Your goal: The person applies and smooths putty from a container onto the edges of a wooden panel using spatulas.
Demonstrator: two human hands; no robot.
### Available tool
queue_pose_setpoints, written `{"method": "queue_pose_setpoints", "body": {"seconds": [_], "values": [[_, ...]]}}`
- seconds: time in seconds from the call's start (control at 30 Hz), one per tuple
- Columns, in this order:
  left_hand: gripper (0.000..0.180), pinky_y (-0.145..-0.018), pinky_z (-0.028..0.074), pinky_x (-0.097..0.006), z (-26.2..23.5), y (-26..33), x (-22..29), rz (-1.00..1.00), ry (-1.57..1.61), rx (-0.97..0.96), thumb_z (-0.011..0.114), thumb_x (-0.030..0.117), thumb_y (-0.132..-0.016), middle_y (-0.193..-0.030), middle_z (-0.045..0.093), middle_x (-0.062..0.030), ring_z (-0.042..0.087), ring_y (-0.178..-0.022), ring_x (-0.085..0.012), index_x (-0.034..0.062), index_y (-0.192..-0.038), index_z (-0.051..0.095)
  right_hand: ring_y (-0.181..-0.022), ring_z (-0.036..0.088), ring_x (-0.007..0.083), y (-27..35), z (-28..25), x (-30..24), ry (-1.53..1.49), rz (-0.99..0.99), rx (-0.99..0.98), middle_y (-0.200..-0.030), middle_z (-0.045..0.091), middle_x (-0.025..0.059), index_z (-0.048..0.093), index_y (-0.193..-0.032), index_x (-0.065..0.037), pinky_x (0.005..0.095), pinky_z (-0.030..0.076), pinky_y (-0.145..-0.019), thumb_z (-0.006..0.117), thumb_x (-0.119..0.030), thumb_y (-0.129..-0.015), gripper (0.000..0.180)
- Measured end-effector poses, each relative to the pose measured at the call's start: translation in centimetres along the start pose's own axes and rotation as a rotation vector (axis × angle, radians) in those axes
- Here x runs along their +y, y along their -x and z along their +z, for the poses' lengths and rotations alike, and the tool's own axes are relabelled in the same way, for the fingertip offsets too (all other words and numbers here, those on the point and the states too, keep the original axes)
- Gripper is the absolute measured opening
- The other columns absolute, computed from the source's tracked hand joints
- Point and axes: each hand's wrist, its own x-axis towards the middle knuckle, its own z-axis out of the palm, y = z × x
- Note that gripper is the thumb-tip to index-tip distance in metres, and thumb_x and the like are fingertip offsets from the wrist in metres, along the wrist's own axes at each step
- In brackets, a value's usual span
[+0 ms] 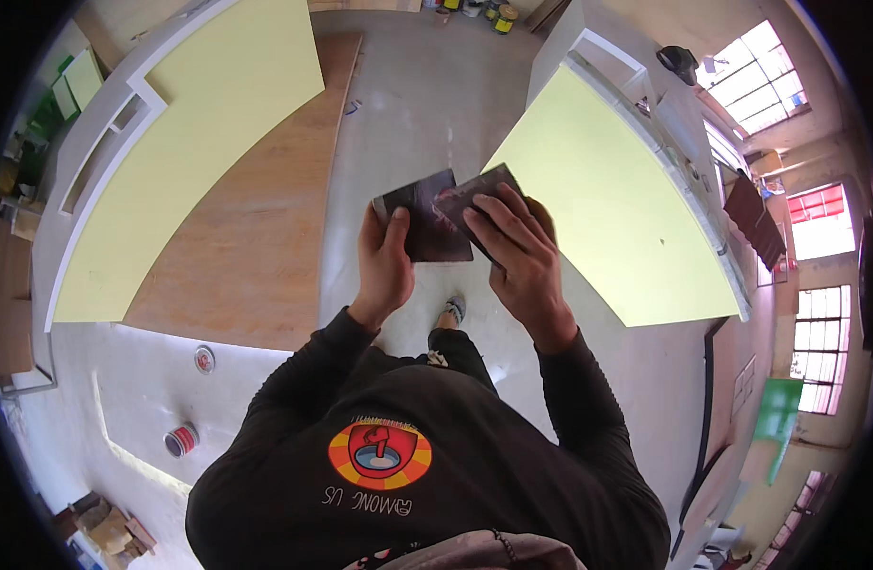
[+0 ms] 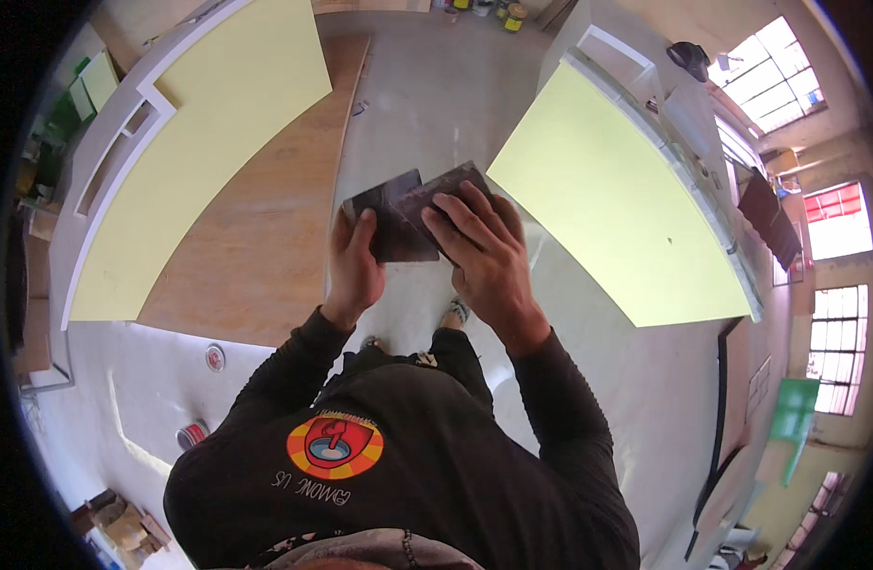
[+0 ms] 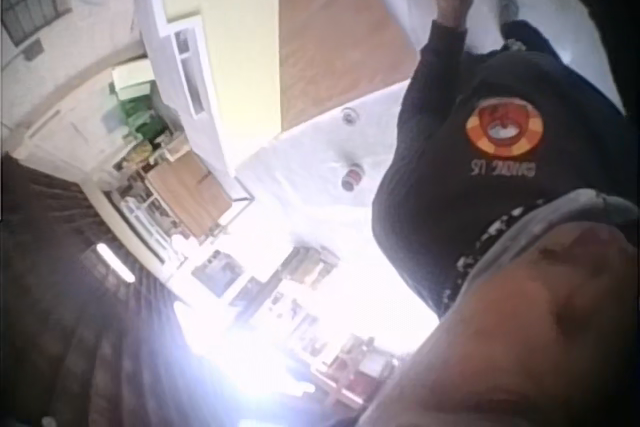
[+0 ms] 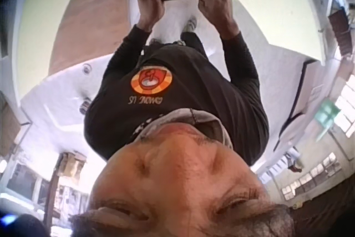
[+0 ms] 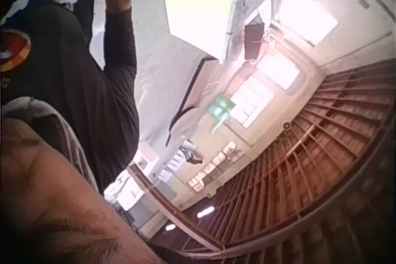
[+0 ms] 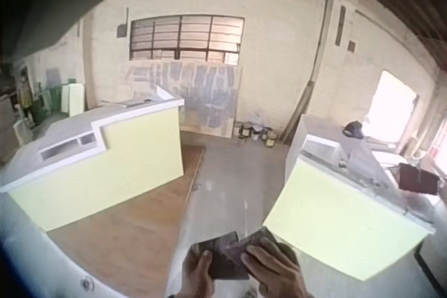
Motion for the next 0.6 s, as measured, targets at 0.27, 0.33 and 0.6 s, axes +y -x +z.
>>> {"method": "queue_pose_setpoints", "body": {"seconds": [0.27, 0.33, 0.6], "values": [[0.022, -0.095, 0.05, -0.036, 4.4, -5.1, -4.0, -0.006, 0.195, 0.086, 0.046, 0.012, -0.101, -0.116, 0.06, -0.0067, 0.059, -0.109, -0.0186, 0.0058, -0.122, 0.049, -0.123, 0.053, 0.0311, 0.7, 0.7, 11.9, -0.076, -0.02, -0.063, -0.124, 0.061, 0.0099, 0.069, -0.111, -0.006, 0.0442, 0.042, -0.101, 0.06, 0.016, -0.063, 0.054], [0.019, -0.089, 0.051, -0.032, 5.0, -6.4, -4.3, 0.094, 0.158, 0.111, 0.047, 0.011, -0.101, -0.113, 0.062, -0.0067, 0.061, -0.102, -0.0141, 0.0046, -0.119, 0.05, -0.123, 0.053, 0.0281, -0.3, -0.1, 13.2, -0.001, -0.028, -0.032, -0.121, 0.064, 0.0047, 0.07, -0.11, -0.008, 0.0431, 0.038, -0.102, 0.062, 0.011, -0.064, 0.05], [0.022, -0.088, 0.044, -0.024, 5.7, -13.6, -3.7, 0.382, -0.233, 0.2, 0.05, 0.014, -0.101, -0.11, 0.061, -0.0048, 0.055, -0.098, -0.0091, 0.001, -0.119, 0.049, -0.125, 0.052, 0.0248, -6.2, 0.9, 18.3, 0.193, 0.041, -0.071, -0.121, 0.064, 0.0021, 0.071, -0.109, -0.012, 0.0461, 0.031, -0.106, 0.06, 0.002, -0.072, 0.041]]}}
